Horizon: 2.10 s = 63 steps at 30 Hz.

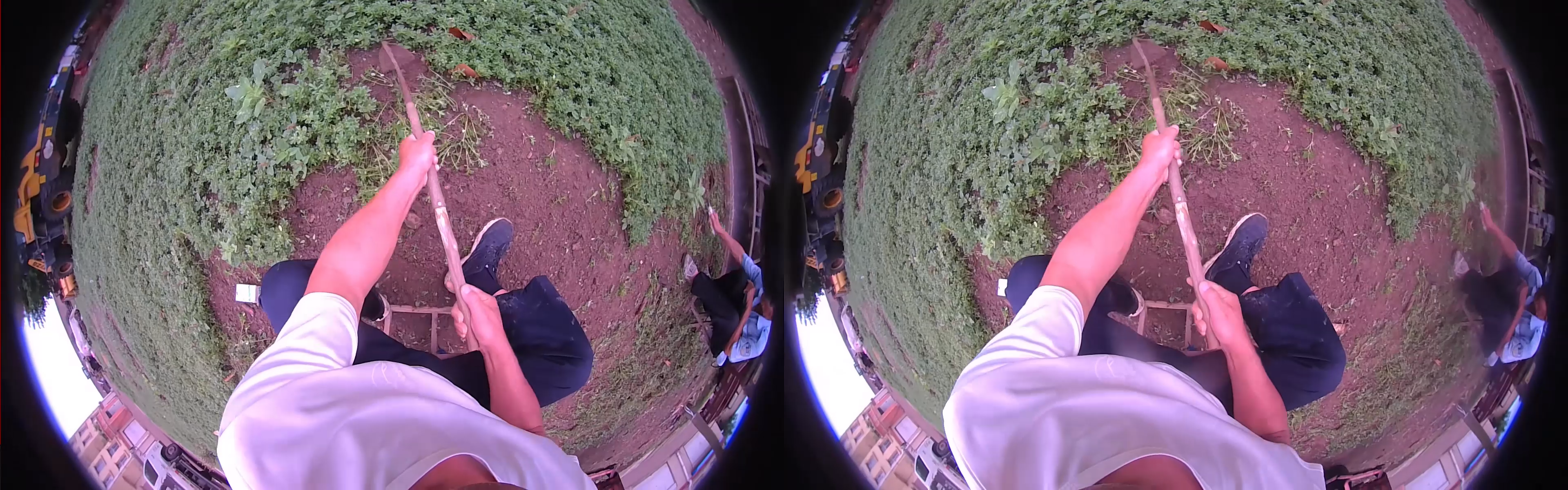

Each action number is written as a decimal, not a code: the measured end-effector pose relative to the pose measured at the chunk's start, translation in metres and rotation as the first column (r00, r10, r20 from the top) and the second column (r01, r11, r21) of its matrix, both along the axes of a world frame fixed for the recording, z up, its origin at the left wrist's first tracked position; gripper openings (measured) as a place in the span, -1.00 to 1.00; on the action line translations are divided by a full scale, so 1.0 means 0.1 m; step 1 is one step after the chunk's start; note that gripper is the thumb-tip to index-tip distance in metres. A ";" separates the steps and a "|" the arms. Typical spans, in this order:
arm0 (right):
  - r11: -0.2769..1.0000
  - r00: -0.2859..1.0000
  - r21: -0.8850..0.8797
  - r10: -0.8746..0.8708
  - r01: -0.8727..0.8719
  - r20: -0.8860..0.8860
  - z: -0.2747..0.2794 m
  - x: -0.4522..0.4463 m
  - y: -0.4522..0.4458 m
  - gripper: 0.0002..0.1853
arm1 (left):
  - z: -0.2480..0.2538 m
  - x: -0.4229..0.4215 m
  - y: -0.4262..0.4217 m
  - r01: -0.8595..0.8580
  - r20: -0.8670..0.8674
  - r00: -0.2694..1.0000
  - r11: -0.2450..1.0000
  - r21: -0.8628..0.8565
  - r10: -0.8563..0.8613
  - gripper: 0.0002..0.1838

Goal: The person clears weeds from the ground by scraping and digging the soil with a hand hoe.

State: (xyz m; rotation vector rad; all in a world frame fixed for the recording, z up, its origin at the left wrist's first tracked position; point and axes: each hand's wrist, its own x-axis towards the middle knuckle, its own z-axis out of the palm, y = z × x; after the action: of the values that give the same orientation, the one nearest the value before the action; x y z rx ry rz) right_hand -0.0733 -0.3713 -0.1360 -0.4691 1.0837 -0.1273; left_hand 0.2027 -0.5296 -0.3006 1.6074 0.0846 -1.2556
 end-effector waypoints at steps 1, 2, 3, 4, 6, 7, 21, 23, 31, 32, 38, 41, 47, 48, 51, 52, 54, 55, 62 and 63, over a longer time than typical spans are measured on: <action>1.000 1.000 0.030 -0.012 0.011 0.025 -0.08 0.22 -0.18 -0.50 | -0.04 0.23 -0.14 -0.003 0.060 0.998 1.000 0.005 0.002 -0.75; 0.998 0.999 0.058 -0.024 0.021 0.047 -0.15 0.40 -0.34 -0.50 | -0.06 0.39 -0.27 -0.034 0.136 0.990 0.999 0.024 0.030 -0.75; 0.997 0.999 0.069 -0.030 0.028 0.038 -0.22 0.49 -0.42 -0.50 | -0.05 0.49 -0.34 -0.037 0.210 0.977 0.998 0.055 0.024 -0.76; 0.987 0.991 0.143 -0.091 0.076 0.102 -0.28 0.57 -0.48 -0.49 | -0.18 0.56 -0.35 0.015 0.270 0.962 0.994 0.112 -0.045 -0.77; 0.979 0.989 0.176 -0.120 0.104 0.081 -0.28 0.64 -0.37 -0.48 | -0.44 0.52 -0.18 0.032 0.290 0.955 0.990 0.138 -0.071 -0.78; 0.971 0.988 0.208 -0.139 0.122 0.072 -0.28 0.54 -0.25 -0.47 | -0.49 0.41 -0.09 0.032 0.283 0.956 0.990 0.136 -0.070 -0.78; 0.994 0.991 0.055 -0.088 0.094 -0.101 0.37 -0.36 1.14 -0.56 | 0.06 -0.74 1.12 0.113 0.144 0.980 0.981 0.157 -0.136 -0.79; 0.999 0.997 -0.021 -0.033 0.031 -0.065 0.43 -0.33 1.20 -0.57 | 0.23 -0.58 1.17 0.077 0.093 0.992 0.994 0.078 -0.084 -0.83; 0.944 0.972 -0.239 0.234 -0.227 0.002 0.79 -0.45 1.40 -0.52 | 1.25 -0.18 1.71 -0.087 -0.163 0.985 0.983 -0.164 0.060 -0.90; 0.924 0.961 -0.264 0.274 -0.275 -0.041 0.82 -0.47 1.43 -0.51 | 1.24 -0.19 1.77 -0.124 -0.173 0.980 0.978 -0.167 0.095 -0.90; 0.896 0.934 -0.265 0.350 -0.356 -0.072 0.91 -0.63 1.71 -0.67 | 1.18 -0.46 2.16 -0.182 -0.190 0.969 0.977 -0.110 0.159 -0.90; 0.927 0.957 -0.244 0.258 -0.284 -0.132 1.04 -0.52 1.75 -0.69 | 1.15 -0.47 2.12 -0.171 -0.217 0.965 0.980 -0.101 0.146 -0.88; 0.956 0.979 -0.225 0.161 -0.187 -0.129 0.91 -0.11 1.57 -0.59 | 1.01 -0.30 1.55 -0.115 -0.102 0.989 0.991 -0.065 0.108 -0.87; 0.953 0.979 -0.240 0.153 -0.183 -0.137 0.84 -0.01 1.49 -0.56 | 0.96 -0.22 1.44 -0.093 -0.030 0.995 0.995 -0.040 0.092 -0.86; 0.970 0.977 -0.173 0.144 -0.171 -0.154 0.57 0.18 1.21 -0.49 | 0.76 0.12 1.15 -0.058 0.100 0.993 0.998 0.031 0.055 -0.90; 0.979 0.978 -0.127 0.143 -0.162 -0.151 0.51 0.28 1.04 -0.47 | 0.73 0.27 1.02 -0.066 0.096 0.993 0.997 0.032 0.062 -0.90; 0.973 0.966 -0.113 0.179 -0.202 -0.187 0.33 0.50 0.79 -0.45 | 0.61 0.57 0.91 -0.067 0.184 0.982 0.992 0.106 0.046 -0.87; 0.958 0.958 -0.161 0.202 -0.237 -0.205 0.19 0.63 0.67 -0.46 | 0.49 0.71 0.80 -0.104 0.192 0.978 0.991 0.079 0.087 -0.86; 0.918 0.941 -0.252 0.252 -0.307 -0.227 -0.30 1.64 0.13 -0.45 | 0.12 1.79 0.22 -0.173 0.161 0.972 0.985 -0.003 0.171 -0.84; 0.943 0.954 -0.176 0.257 -0.283 -0.156 -0.31 1.72 0.08 -0.44 | 0.04 1.84 0.24 -0.170 0.159 0.973 0.985 0.005 0.167 -0.84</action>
State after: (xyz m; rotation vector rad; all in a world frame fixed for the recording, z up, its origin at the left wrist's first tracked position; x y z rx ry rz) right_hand 0.0988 -0.3636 -0.1673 -0.8101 1.1285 0.0411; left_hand 0.3866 -0.5061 -0.2965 1.6730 0.1309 -0.9967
